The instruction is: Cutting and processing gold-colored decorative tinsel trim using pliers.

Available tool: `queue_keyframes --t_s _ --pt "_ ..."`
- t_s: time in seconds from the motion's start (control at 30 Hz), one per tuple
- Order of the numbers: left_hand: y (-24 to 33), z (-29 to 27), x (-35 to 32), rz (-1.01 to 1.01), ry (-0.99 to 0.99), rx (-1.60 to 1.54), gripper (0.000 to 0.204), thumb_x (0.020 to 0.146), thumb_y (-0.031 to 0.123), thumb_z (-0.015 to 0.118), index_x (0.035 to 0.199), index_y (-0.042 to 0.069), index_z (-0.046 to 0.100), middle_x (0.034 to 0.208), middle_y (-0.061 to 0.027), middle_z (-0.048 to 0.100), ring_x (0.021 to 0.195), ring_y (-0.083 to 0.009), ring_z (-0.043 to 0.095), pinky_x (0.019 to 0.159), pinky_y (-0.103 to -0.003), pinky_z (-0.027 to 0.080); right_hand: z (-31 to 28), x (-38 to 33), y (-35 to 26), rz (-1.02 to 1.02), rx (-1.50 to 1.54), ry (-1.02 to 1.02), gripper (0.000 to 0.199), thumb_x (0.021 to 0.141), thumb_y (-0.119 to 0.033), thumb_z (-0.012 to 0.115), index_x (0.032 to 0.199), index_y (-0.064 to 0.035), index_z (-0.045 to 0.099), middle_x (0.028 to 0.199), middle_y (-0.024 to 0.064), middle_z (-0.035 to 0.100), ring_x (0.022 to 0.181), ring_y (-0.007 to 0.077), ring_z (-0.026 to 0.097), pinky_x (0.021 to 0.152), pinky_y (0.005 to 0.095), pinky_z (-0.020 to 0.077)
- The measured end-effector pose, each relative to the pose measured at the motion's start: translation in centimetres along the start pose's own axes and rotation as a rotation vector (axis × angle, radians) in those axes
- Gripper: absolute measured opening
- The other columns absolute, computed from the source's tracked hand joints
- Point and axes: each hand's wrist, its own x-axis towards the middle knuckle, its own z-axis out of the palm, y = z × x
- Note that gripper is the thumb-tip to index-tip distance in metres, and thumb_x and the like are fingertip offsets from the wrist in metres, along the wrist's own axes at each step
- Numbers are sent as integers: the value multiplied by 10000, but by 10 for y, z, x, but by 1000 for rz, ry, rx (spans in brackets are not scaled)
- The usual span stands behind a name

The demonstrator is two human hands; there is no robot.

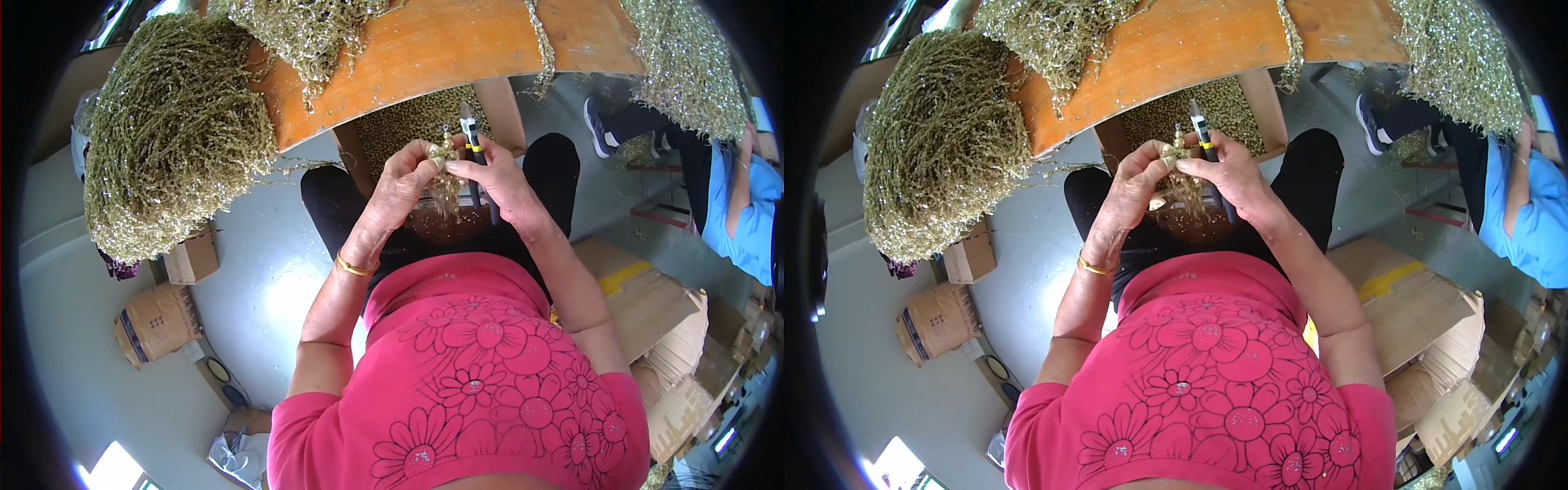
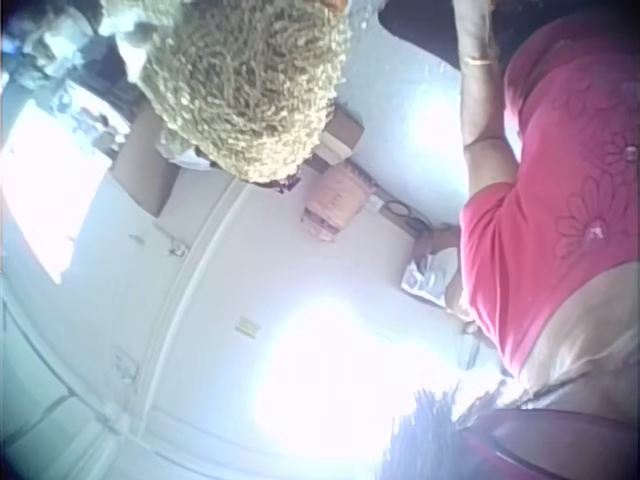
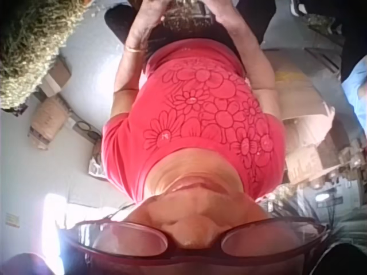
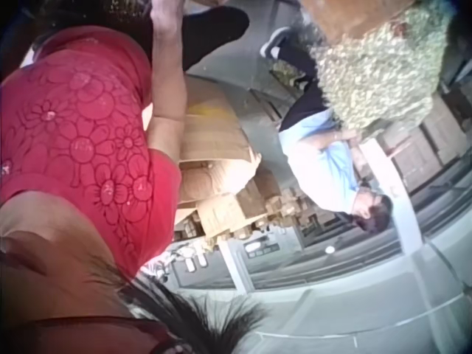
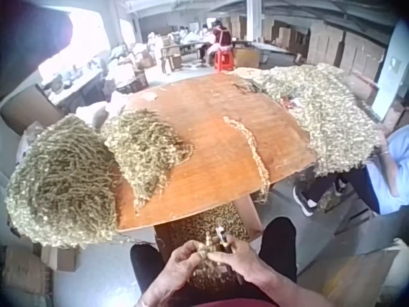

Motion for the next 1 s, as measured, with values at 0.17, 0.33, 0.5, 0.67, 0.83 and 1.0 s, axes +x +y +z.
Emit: queue_keyframes --t_s 0.17,0.33,0.5,0.67,0.83,1.0 --pt "-8 -5 2 61 7 125 111 829 109 515 884 13 517 802 1 528 746 -49 459 688 -206 394 -13 13 4 -169 -397 50 191 721 -96 613 893 -28 569 730 10 547 677 79 493 623 224 404" --pt "-10 -2 6 60 95 353 127 843 139 524 877 17 532 777 29 524 715 -34 454 647 -184 390 -8 16 20 -448 -757 244 212 716 -98 603 878 6 513 697 89 528 630 109 499 567 272 422" --pt "-15 -5 14 170 182 360 142 800 100 587 865 -10 524 714 -6 550 634 -43 475 548 -195 409 -1 17 20 -495 -609 317 209 709 -86 607 865 9 507 671 79 510 601 118 484 553 275 413" --pt "-12 -8 20 533 259 839 139 732 55 625 829 -1 542 714 -62 512 689 -156 517 620 -268 419 4 16 12 -412 -641 352 216 700 -81 615 867 4 509 674 94 525 608 157 516 573 291 420" --pt "3 10 18 355 181 786 139 749 102 604 808 -9 543 725 -69 503 646 -147 481 588 -263 385 -7 30 3 -972 -985 493 229 684 -56 608 883 -9 506 710 120 565 609 269 544 546 326 425" --pt "4 2 30 48 18 30 104 825 131 546 819 27 546 726 2 556 668 -63 472 623 -215 386 -3 30 9 -660 -569 439 162 690 -37 578 836 -13 511 657 62 562 571 140 530 526 288 412"
